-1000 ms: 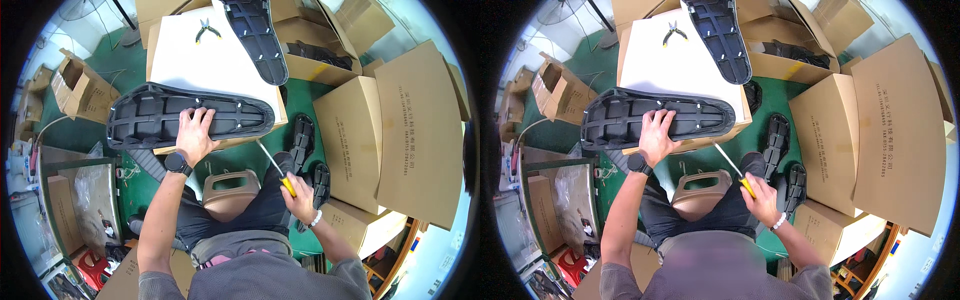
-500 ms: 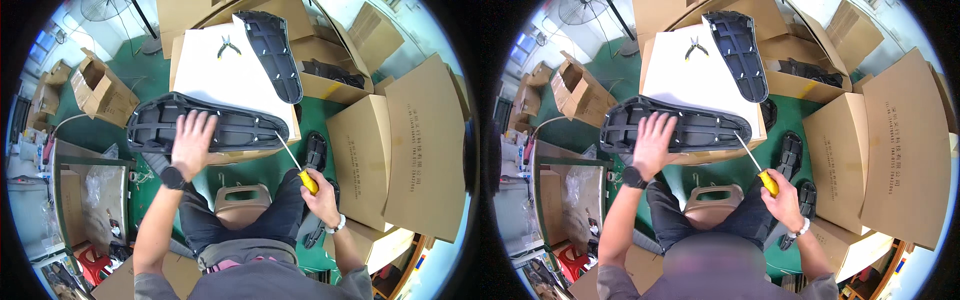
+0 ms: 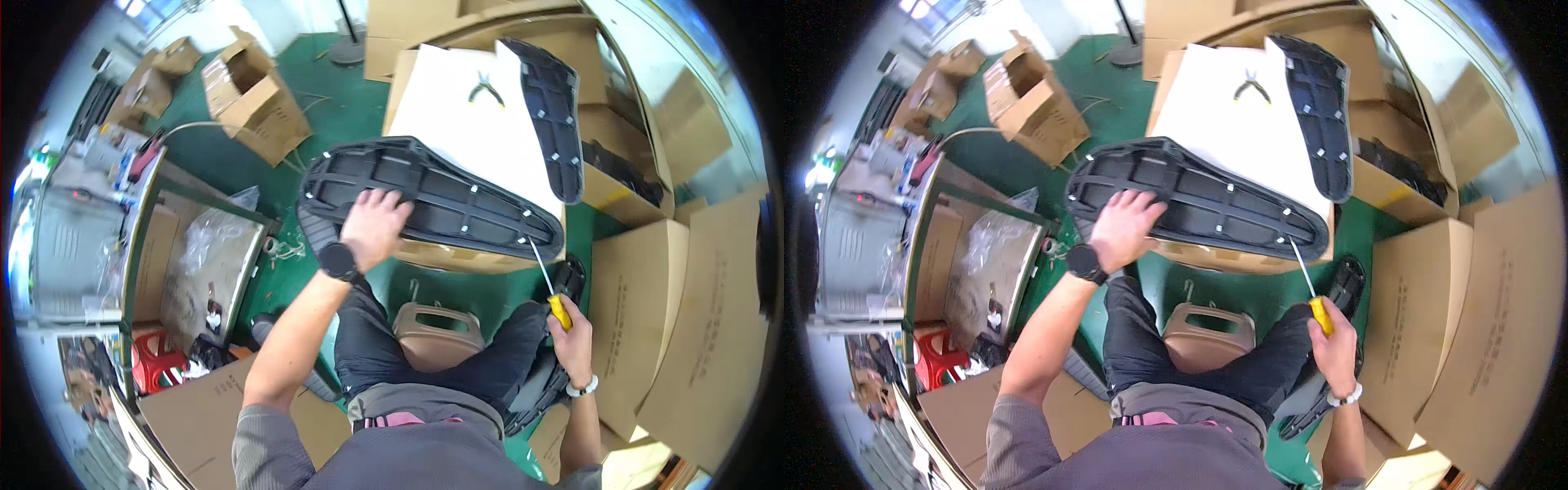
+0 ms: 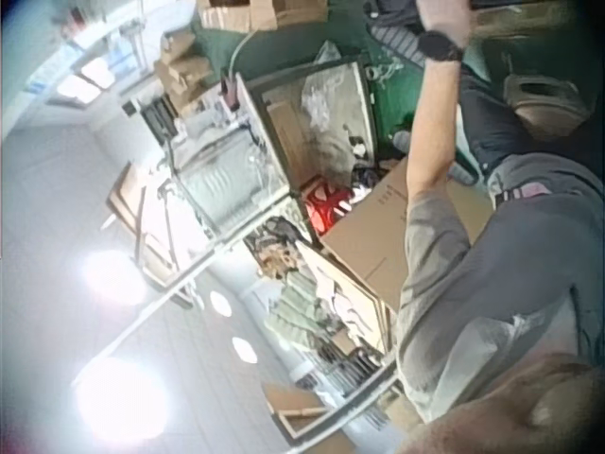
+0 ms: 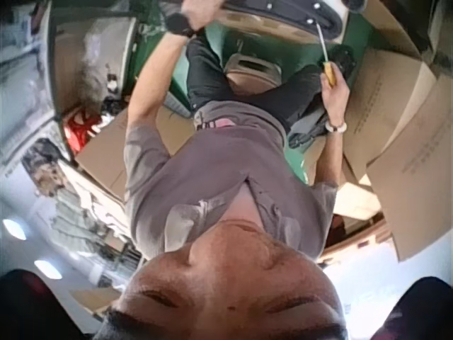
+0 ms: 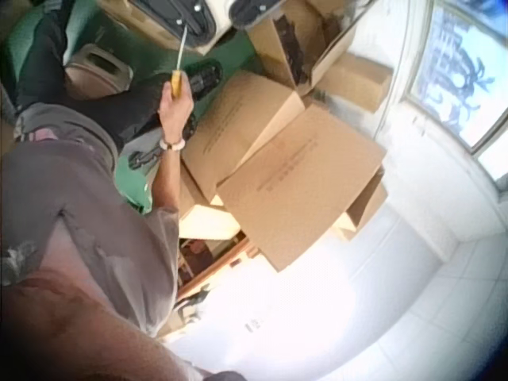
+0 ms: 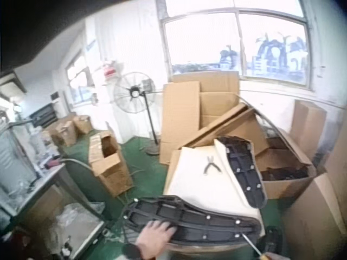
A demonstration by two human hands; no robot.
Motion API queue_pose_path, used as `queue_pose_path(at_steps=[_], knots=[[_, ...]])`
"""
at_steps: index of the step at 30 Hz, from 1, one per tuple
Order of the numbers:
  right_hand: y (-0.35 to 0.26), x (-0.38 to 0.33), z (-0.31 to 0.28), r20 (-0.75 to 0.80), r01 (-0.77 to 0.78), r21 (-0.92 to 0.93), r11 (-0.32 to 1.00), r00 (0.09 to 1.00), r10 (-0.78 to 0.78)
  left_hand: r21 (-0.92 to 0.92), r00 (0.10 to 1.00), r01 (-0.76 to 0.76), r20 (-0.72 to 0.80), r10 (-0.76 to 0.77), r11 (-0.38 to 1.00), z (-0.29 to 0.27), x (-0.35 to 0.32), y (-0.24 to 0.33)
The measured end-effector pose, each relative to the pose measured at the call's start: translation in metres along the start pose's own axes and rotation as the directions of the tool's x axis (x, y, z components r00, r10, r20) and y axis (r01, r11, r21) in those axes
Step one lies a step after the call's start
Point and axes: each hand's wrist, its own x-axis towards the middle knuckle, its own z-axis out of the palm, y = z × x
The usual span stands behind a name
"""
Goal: Assembling or repairing a motorcycle seat component by using a screwdriver to fasten or adjust parts.
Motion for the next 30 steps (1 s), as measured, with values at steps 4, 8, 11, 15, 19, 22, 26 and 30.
queue_pose_path(at_steps=[4, 8, 11, 15, 19, 22, 26, 30], knots=[[0.015, 0.000, 0.005, -0.048, 0.117, -0.013, 0.993, 0.992, -0.118, 0.002, 0.997, -0.065, 0.028, 0.065, 0.998, -0.009, 0.032, 0.035], [-0.009, 0.001, -0.005, -0.026, 0.026, -0.043, 0.999, 0.999, -0.027, 0.065, 0.994, -0.102, -0.020, 0.103, 0.993, 0.035, 0.053, 0.045], [-0.019, -0.006, -0.018, -0.080, -0.010, -0.050, 0.999, 0.997, 0.006, -0.067, 0.985, -0.140, -0.111, 0.133, 0.988, 0.037, 0.054, 0.043], [-0.025, -0.017, -0.030, -0.087, 0.044, -0.059, 0.997, 0.995, -0.049, -0.049, 0.977, -0.079, -0.202, 0.068, 0.996, 0.046, 0.053, 0.051], [-0.044, -0.018, -0.035, -0.086, 0.069, -0.146, 0.987, 0.993, -0.082, -0.013, 0.979, 0.049, -0.198, -0.050, 0.999, 0.051, 0.049, 0.071], [-0.061, -0.006, -0.037, -0.001, 0.122, -0.187, 0.975, 0.992, -0.124, 0.044, 0.977, 0.081, -0.199, -0.071, 0.996, 0.064, 0.045, 0.080], [-0.071, 0.022, -0.046, 0.084, 0.309, -0.266, 0.913, 0.951, -0.298, 0.057, 0.956, 0.082, -0.286, -0.062, 0.995, 0.076, 0.042, 0.087], [-0.090, 0.051, -0.044, 0.231, 0.395, -0.331, 0.857, 0.915, -0.332, 0.072, 0.944, 0.098, -0.321, -0.070, 0.993, 0.091, 0.036, 0.087]])
